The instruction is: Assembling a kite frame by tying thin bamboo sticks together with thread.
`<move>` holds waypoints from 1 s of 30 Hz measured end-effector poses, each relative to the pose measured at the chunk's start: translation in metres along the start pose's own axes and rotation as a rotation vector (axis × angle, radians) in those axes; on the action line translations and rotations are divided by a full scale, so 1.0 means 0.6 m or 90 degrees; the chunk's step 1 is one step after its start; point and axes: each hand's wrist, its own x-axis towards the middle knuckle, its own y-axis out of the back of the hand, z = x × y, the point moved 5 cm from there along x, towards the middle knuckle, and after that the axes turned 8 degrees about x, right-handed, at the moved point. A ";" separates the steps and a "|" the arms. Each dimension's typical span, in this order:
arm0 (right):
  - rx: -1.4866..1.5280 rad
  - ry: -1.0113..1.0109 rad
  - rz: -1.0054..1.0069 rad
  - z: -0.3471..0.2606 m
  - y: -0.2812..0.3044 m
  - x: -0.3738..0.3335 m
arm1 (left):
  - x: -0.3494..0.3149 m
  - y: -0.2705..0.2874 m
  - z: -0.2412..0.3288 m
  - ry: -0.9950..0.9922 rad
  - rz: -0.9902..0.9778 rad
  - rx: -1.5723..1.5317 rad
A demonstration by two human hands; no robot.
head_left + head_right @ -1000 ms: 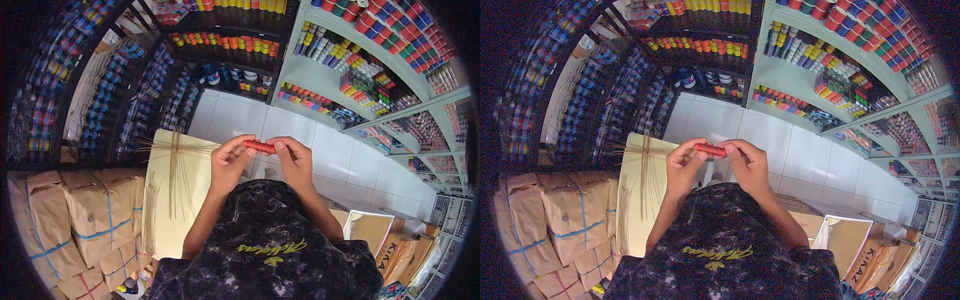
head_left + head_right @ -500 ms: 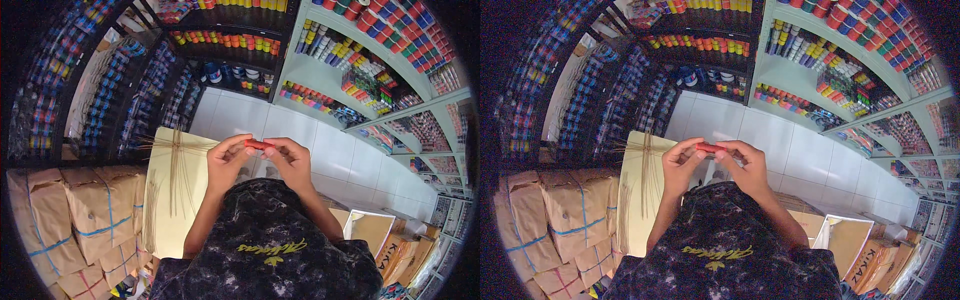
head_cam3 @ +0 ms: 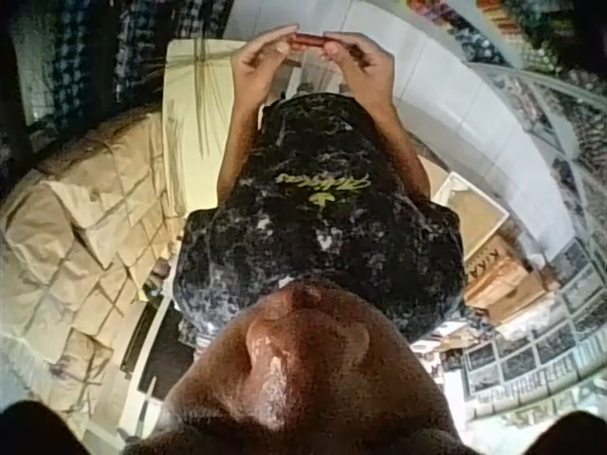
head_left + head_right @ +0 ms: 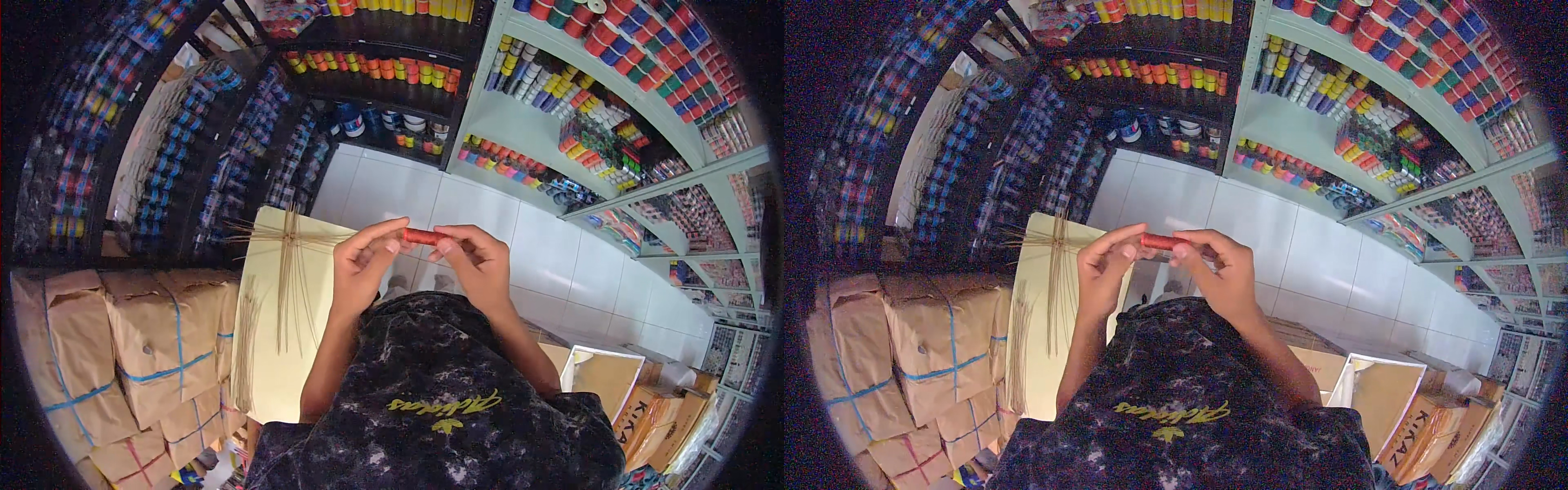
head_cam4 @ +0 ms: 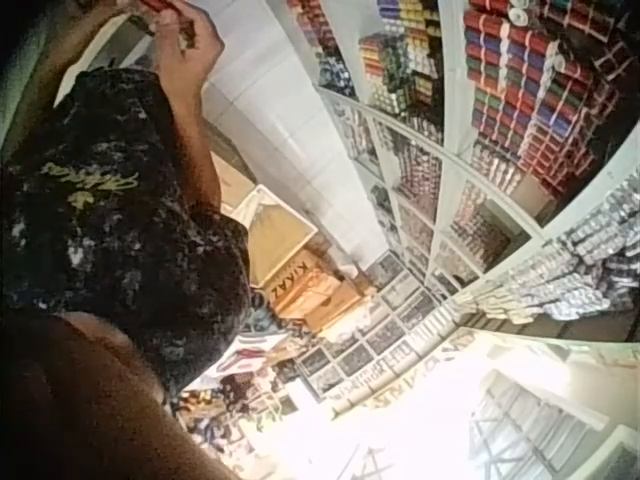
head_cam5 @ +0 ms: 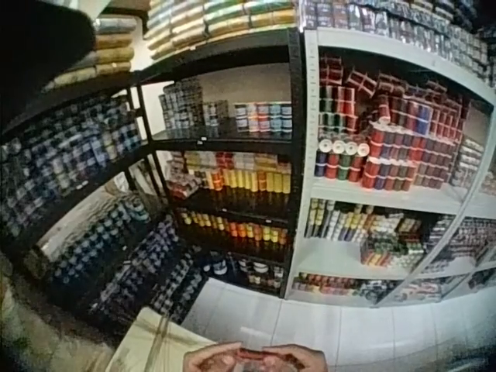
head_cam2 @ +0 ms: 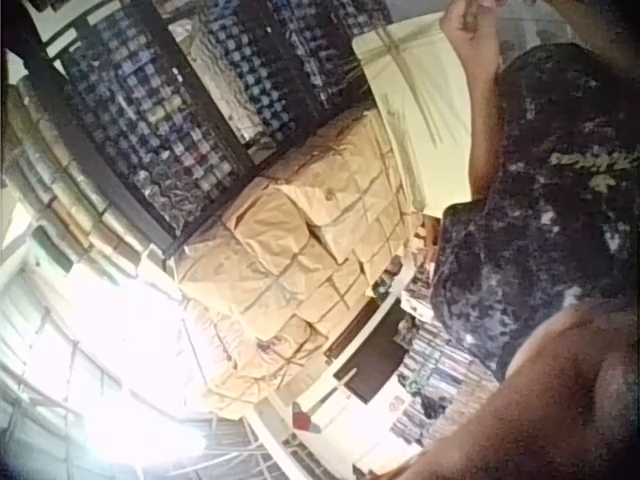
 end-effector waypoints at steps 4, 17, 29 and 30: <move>-0.015 0.002 -0.004 0.003 0.001 -0.001 | -0.005 -0.004 0.008 -0.019 -0.007 0.029; -0.028 0.009 -0.029 0.002 -0.004 -0.008 | -0.013 0.002 0.009 -0.019 -0.023 0.036; -0.074 0.007 0.004 0.012 -0.001 -0.011 | -0.010 0.012 0.010 -0.119 0.038 0.140; -0.043 -0.020 0.028 0.016 0.002 -0.012 | -0.011 0.014 0.010 -0.148 0.033 0.201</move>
